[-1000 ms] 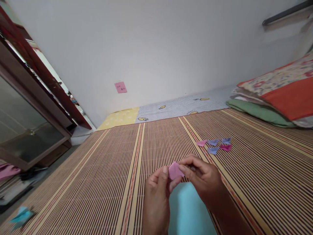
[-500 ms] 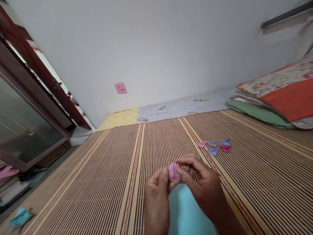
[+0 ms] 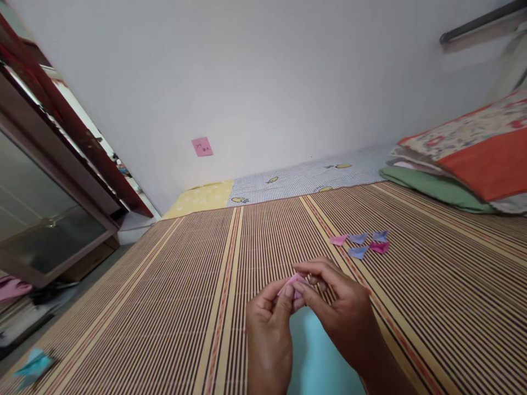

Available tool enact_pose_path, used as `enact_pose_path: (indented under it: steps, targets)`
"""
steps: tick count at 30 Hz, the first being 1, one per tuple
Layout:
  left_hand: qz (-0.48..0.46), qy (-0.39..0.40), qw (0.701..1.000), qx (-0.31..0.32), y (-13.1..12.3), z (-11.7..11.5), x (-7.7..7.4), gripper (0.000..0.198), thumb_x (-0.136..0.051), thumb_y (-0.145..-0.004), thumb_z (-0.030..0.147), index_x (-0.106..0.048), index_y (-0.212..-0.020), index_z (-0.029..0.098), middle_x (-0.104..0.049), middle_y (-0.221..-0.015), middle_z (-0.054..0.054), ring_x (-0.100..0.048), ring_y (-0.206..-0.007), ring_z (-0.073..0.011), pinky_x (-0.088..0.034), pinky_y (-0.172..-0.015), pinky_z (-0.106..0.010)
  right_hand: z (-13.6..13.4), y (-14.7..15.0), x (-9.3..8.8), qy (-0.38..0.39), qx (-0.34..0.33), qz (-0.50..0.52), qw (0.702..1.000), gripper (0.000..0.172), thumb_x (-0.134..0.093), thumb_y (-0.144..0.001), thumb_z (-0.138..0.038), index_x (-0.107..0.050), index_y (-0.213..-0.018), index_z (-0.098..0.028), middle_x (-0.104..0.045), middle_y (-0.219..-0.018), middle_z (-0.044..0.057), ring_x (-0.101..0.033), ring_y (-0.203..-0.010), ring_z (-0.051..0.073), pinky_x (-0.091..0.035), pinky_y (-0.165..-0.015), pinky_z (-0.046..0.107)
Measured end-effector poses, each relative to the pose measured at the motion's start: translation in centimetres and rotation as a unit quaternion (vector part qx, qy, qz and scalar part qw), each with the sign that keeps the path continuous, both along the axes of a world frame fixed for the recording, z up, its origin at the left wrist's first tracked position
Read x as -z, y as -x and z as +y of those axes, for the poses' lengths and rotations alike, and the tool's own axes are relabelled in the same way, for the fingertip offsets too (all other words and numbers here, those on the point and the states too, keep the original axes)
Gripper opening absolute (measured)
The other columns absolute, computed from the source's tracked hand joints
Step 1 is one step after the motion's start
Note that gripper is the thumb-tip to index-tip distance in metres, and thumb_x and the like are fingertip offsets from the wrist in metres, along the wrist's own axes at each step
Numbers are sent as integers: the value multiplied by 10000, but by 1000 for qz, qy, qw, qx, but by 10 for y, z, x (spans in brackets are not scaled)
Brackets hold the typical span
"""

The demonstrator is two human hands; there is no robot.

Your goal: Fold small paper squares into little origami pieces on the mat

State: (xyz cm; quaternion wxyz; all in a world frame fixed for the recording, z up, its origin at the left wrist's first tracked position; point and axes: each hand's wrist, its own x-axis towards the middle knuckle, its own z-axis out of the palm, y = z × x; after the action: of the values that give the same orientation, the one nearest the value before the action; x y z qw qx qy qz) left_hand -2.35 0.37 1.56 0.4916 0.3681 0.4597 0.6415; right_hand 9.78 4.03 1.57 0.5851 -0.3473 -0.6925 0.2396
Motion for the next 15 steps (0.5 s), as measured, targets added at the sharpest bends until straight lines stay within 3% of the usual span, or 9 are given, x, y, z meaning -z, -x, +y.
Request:
enact_pose_path:
  steps: [4,10,13,15]
  targets:
    - [20,-4,1000,-2,-1,-1,-1,240,-760,-883,360,-831,-1017,174,-808,-949,-93,-746,-877,-225,-592,-850,-334,1,1,0,13,-1,0,1000,74,-636,-942,-174,-672,-907,-228,-697,-914,17,-674,-890,193,-525,-773,308]
    - [58,-6,998,-10,-1,-3,-3,271,-723,-910,401,-826,-968,158,-790,-886,-81,-735,-832,-221,-598,-781,-315,1,1,-2,9,-9,-9,1000,133,-608,-969,-195,-660,-849,-220,-681,-872,32,-664,-852,202,-520,-736,314]
    - [63,-8,998,-2,-1,-3,-5,289,-701,-923,420,-820,-942,157,-777,-864,-68,-722,-806,-204,-598,-781,-308,1,-1,-3,0,-4,-14,1000,94,-621,-959,-177,-698,-976,-228,-702,-929,30,-677,-878,195,-529,-759,304]
    - [65,-9,998,-1,-1,-3,-5,295,-692,-929,425,-814,-929,157,-767,-847,-60,-715,-795,-198,-598,-787,-311,1,-3,-4,-9,-5,-18,1000,166,-620,-957,-155,-701,-1074,-242,-712,-984,25,-686,-910,187,-537,-782,291]
